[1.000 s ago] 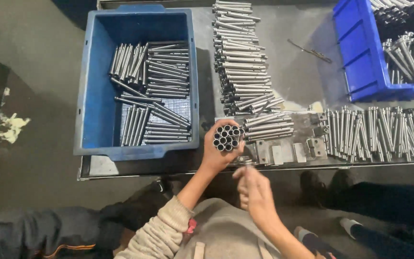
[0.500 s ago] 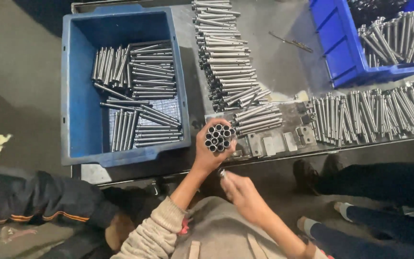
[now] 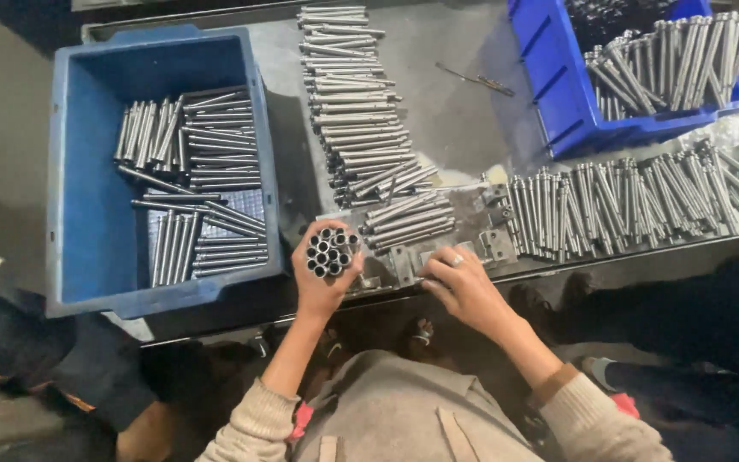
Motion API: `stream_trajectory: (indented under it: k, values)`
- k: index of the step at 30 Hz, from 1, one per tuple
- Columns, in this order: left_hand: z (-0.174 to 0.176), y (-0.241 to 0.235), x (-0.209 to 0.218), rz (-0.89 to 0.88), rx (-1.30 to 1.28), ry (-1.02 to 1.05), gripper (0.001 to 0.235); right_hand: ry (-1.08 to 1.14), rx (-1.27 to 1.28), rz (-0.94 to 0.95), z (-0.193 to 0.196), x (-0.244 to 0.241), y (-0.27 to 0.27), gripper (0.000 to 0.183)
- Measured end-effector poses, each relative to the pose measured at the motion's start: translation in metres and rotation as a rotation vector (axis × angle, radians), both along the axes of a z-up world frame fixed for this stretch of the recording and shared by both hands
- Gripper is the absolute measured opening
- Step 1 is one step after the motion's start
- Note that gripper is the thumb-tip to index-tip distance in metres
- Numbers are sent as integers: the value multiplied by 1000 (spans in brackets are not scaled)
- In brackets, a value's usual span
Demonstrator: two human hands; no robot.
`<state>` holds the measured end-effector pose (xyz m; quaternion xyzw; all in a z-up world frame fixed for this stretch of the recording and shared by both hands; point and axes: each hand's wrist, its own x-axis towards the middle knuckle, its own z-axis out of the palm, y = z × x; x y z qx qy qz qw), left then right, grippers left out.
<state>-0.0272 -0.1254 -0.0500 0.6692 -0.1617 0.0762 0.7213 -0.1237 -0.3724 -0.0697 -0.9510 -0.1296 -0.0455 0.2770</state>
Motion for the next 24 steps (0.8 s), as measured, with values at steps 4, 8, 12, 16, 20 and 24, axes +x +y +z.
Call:
stream_trajectory:
  k: [4, 8, 12, 16, 20, 24]
  values:
    - [-3, -5, -5, 64, 25, 5, 37, -51, -17, 8, -4, 20, -3, 10]
    - [-4, -6, 1, 109, 54, -8, 37, 4, 185, -35, 21, -24, -13, 9]
    - [-10, -14, 0, 134, 38, -10, 38, -432, 35, -540, 29, -1, -121, 18]
    - [7, -13, 1, 91, -33, -15, 36, -123, -190, -797, -5, 26, -178, 67]
    - [12, -9, -3, 83, 29, -35, 37, -280, -21, -682, 39, 27, -120, 52]
    - [16, -8, -2, -43, -31, 23, 42, -29, 467, -232, 56, 21, 47, 38]
